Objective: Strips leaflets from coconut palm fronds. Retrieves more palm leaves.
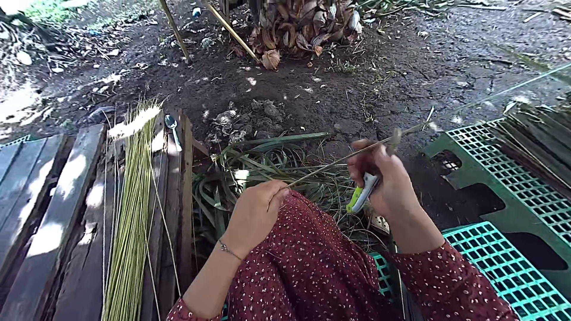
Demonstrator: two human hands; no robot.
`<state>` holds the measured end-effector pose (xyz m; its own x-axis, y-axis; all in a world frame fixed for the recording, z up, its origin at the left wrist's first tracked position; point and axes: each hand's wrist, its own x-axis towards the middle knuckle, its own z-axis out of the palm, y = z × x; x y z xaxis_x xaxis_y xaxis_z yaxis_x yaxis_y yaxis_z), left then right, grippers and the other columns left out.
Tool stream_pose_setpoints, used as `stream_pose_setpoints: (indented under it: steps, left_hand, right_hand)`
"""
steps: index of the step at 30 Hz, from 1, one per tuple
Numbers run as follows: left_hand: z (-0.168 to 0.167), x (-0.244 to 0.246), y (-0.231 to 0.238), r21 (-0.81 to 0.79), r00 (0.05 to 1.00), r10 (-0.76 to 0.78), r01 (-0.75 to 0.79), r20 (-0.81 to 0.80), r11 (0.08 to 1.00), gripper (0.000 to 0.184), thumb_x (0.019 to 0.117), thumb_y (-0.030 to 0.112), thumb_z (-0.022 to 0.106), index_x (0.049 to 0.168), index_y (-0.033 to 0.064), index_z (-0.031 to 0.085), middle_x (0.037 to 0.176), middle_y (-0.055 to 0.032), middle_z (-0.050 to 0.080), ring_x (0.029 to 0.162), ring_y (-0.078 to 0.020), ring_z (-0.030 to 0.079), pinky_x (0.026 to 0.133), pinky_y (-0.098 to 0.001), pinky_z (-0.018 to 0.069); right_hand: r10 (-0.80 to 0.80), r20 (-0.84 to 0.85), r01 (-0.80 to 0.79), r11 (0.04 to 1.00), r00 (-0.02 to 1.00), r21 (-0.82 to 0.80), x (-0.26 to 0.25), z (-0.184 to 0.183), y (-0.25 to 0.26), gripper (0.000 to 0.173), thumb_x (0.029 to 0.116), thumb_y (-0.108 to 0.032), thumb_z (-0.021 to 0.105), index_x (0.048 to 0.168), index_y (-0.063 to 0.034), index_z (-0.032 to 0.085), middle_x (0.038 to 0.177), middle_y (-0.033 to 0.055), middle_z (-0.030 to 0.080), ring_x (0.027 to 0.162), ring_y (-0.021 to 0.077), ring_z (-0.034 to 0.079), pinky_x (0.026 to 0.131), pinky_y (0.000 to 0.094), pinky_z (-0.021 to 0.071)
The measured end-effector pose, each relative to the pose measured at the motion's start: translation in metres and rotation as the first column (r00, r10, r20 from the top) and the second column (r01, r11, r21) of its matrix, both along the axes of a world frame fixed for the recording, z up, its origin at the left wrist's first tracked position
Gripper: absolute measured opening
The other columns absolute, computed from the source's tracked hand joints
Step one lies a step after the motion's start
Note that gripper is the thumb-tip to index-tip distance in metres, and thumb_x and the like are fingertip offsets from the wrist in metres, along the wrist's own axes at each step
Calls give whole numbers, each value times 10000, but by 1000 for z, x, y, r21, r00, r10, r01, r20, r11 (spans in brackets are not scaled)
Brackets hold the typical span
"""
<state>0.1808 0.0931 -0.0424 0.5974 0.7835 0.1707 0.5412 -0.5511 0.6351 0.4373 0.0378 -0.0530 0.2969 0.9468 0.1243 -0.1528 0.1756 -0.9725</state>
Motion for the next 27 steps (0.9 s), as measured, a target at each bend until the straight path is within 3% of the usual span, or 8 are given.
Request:
stream_pose_setpoints:
  steps: [2, 4, 6, 9, 11, 16, 21, 27]
  left_hand:
    - [6, 0, -10, -78, 999, 24, -21, 33, 997, 353, 1082, 255, 440, 1059, 79, 745, 734, 27, 606, 641, -42, 532, 639, -236, 464]
    - [10, 2, -20, -90, 996, 40, -32, 86, 995, 360, 1082, 251, 432, 1056, 73, 744, 703, 48, 579, 603, 3, 486, 597, -177, 418]
    - [11, 4, -28, -13, 990, 60, -59, 126, 998, 358, 1074, 241, 436, 1017, 69, 745, 710, 36, 606, 605, 7, 504, 593, -165, 424]
    - [11, 8, -41, 198, 987, 107, -130, 123, 972, 340, 1059, 199, 447, 987, 55, 747, 792, -45, 708, 685, -104, 650, 644, -262, 526]
    - [11, 11, -48, 366, 983, 144, -177, 116, 914, 305, 1026, 151, 468, 947, 37, 740, 782, -78, 713, 671, -167, 681, 601, -306, 545]
    - [11, 16, -57, 576, 970, 216, -239, 111, 781, 278, 985, 96, 464, 832, 39, 689, 695, -84, 671, 619, -187, 671, 527, -296, 510]
    - [10, 12, -60, 552, 971, 213, -239, 111, 799, 302, 1015, 145, 470, 893, 43, 727, 734, -77, 706, 650, -176, 691, 559, -284, 528]
    - [10, -23, -68, 511, 975, 202, -222, 95, 830, 371, 1067, 213, 430, 927, 44, 729, 780, -83, 730, 677, -154, 695, 580, -272, 529]
  right_hand:
    - [206, 26, -205, 978, 978, -44, -6, 4, -4, 682, 1027, -659, 279, 1472, -176, 461, 856, -92, 700, 657, 21, 610, 595, 185, 513]
    - [379, -3, -378, 922, 925, -86, -19, 6, -9, 612, 1057, -502, 317, 1550, -142, 371, 740, -105, 641, 648, 5, 587, 646, 190, 512]
    - [537, -92, -544, 835, 839, -83, -33, 6, -14, 510, 1063, -328, 363, 1535, -137, 381, 682, -135, 563, 620, -21, 542, 658, 175, 494]
    - [649, -218, -677, 732, 729, -83, -52, 10, -20, 484, 1045, -228, 340, 1512, -109, 385, 641, -162, 462, 538, -41, 453, 549, 144, 425]
    - [674, -235, -706, 702, 700, -89, -61, 15, -24, 493, 1051, -219, 353, 1527, -90, 364, 653, -157, 437, 528, -41, 429, 518, 131, 399]
    - [579, -104, -584, 811, 809, -28, -79, 14, -30, 440, 1068, -160, 413, 1483, -19, 455, 660, -160, 435, 520, -67, 394, 493, 105, 358]
    - [317, 120, -325, 945, 941, 47, -79, 5, -23, 403, 1058, -174, 426, 1393, 6, 559, 655, -164, 451, 528, -73, 408, 509, 113, 388]
    - [68, -40, -69, 998, 997, -7, -28, 10, 7, 410, 1080, -158, 362, 1438, -71, 543, 543, -124, 414, 455, -14, 420, 477, 149, 403]
